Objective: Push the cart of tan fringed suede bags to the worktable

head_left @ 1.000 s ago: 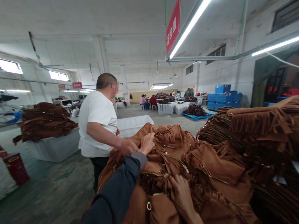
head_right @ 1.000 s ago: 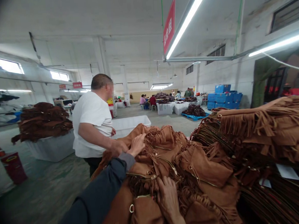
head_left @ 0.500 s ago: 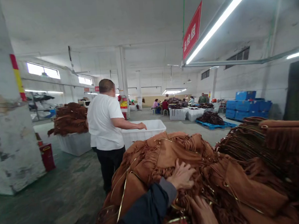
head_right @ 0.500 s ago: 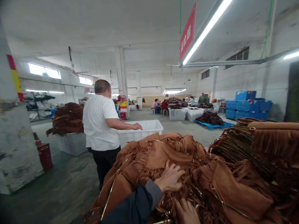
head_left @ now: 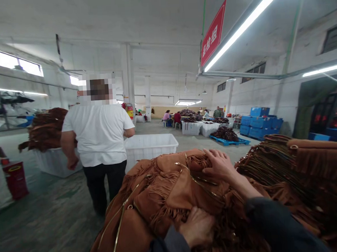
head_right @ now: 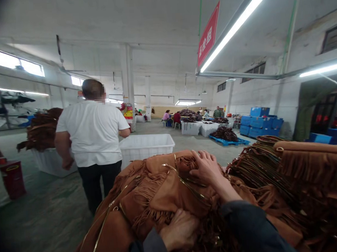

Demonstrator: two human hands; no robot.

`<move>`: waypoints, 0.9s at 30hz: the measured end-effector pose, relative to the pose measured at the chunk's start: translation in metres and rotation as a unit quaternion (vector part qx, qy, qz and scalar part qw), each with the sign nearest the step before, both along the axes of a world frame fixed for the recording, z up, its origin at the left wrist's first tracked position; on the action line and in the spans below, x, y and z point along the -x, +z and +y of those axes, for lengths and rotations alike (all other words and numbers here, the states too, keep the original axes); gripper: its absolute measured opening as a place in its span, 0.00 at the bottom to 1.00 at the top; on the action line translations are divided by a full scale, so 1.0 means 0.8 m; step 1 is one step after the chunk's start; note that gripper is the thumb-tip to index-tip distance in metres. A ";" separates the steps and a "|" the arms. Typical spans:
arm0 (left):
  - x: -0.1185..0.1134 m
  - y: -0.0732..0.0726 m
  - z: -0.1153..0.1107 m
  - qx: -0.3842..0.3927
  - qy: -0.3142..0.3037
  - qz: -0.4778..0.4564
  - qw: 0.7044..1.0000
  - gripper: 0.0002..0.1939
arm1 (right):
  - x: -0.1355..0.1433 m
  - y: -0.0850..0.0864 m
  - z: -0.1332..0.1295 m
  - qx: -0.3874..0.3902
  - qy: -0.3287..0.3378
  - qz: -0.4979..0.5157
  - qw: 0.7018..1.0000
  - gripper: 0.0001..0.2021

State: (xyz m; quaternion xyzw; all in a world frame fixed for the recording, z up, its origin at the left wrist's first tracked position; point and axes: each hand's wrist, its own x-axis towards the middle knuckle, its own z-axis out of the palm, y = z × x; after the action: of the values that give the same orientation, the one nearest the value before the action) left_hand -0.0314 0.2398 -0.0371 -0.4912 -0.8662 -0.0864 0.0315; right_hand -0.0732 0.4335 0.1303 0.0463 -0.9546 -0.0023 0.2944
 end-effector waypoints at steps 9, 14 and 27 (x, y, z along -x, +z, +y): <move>0.021 0.003 -0.010 -0.123 0.121 -0.075 0.982 0.07 | 0.101 -0.109 -0.048 -0.023 -0.061 -0.120 0.991 0.19; 0.047 0.038 -0.035 -0.281 0.141 -0.025 0.949 0.13 | 0.088 -0.079 -0.010 0.016 -0.130 -0.088 0.987 0.18; 0.156 0.060 -0.026 -0.147 0.261 0.116 0.947 0.37 | -0.012 0.025 0.165 -0.017 -0.343 0.088 0.935 0.19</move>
State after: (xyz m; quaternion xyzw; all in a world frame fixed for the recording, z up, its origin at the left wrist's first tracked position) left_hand -0.1559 0.2191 0.0106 -0.2441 -0.9324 -0.1437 0.2246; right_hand -0.0639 0.5652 0.1501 -0.2791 -0.8824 -0.1231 0.3582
